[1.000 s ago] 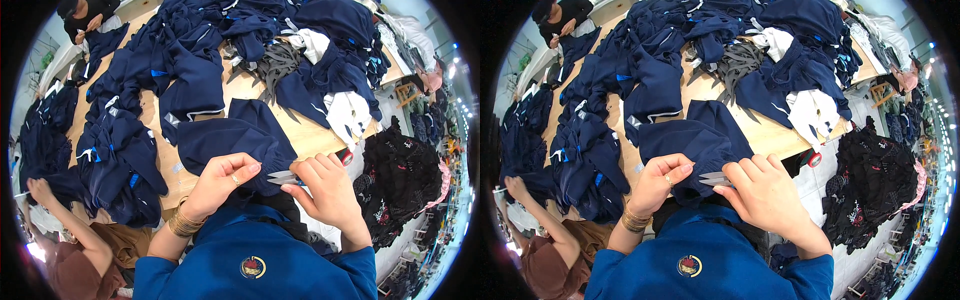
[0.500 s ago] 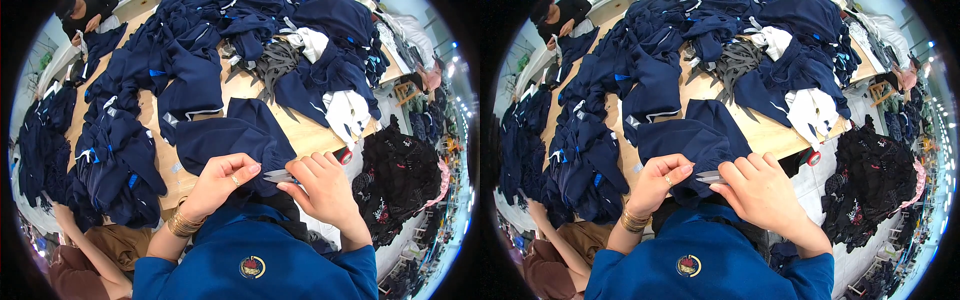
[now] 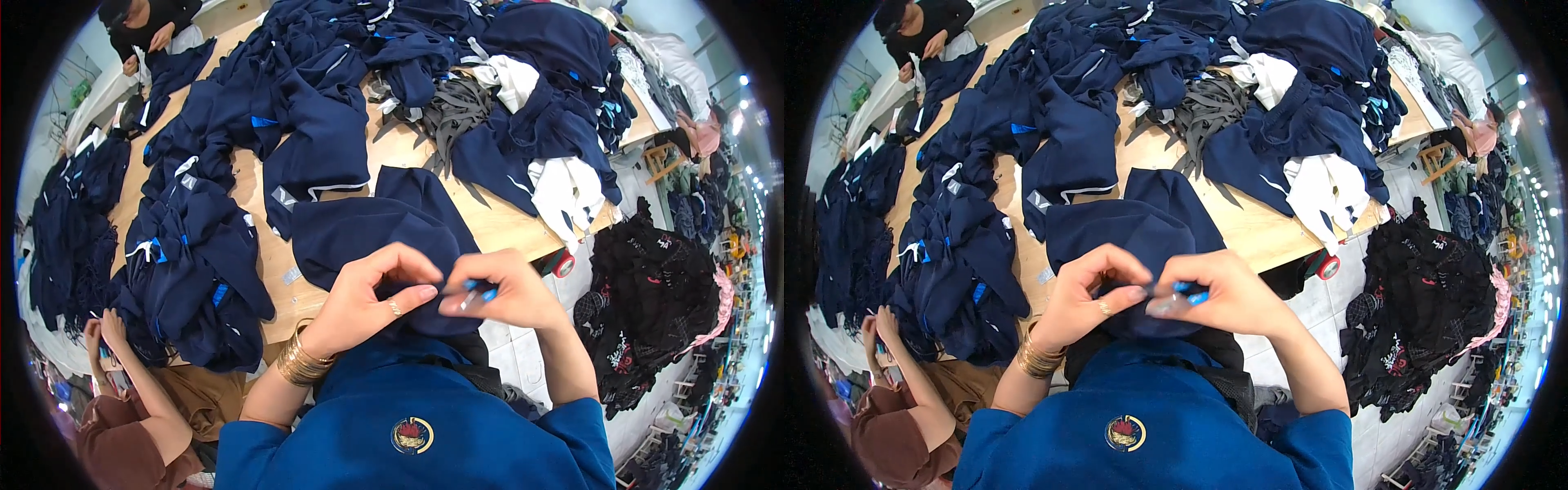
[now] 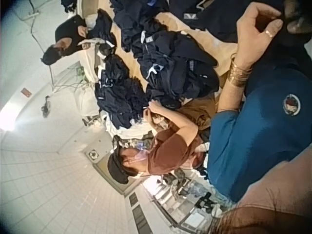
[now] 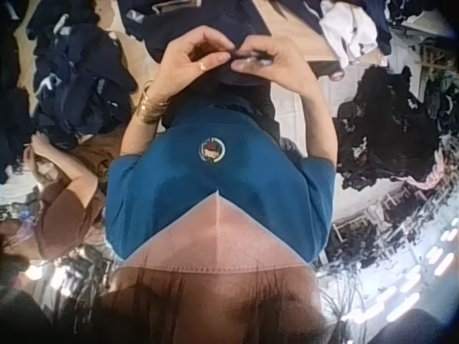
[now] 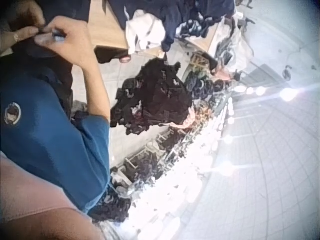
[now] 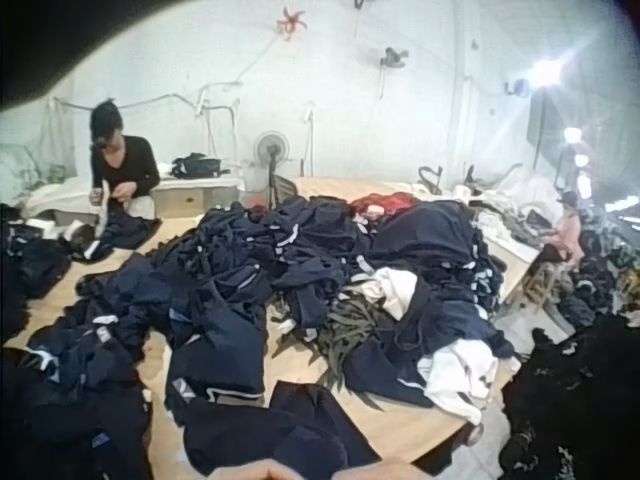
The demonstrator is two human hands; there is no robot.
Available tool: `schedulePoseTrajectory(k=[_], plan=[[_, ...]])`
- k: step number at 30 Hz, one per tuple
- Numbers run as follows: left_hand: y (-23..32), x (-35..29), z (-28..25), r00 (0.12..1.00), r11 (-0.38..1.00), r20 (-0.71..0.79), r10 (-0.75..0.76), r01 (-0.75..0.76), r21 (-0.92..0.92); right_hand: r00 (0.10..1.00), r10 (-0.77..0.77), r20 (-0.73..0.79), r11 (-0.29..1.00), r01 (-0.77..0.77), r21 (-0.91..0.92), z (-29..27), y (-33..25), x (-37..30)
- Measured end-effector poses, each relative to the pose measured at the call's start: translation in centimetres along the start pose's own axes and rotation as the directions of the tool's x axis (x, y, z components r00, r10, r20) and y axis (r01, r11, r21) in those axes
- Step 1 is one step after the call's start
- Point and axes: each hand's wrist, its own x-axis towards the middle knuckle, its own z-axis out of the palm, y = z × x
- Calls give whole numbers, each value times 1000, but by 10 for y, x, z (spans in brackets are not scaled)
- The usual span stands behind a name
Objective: Trimming excess threads from the waistbands of navy blue garments using thread snips.
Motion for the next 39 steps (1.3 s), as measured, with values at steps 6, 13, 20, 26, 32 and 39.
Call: schedulePoseTrajectory(k=[6, 13, 20, 26, 32, 39], plan=[[-29, -5, -13, 996, 838, -36, 81, -49, 543, 871, 84, -484, 832, 205, 515, -25, -5, -1], [2, -32, -93, 959, 970, -180, -219, 234, 62, 780, 351, -518, 505, 308, 806, -50, 32, -12], [2, -40, -109, 946, 914, -112, -303, 255, -317, 723, 462, -513, 481, 282, 830, -48, 31, -9], [3, -41, -108, 946, 898, -110, -306, 248, -363, 746, 416, -520, 519, 275, 809, -53, 41, -15], [-5, -45, -111, 929, 877, -142, -341, 260, -403, 754, 417, -508, 514, 266, 816, -53, 40, -14], [-15, -44, -78, 941, 929, -255, -221, 123, -350, 743, 474, -472, 460, 248, 852, -51, 42, -1]])
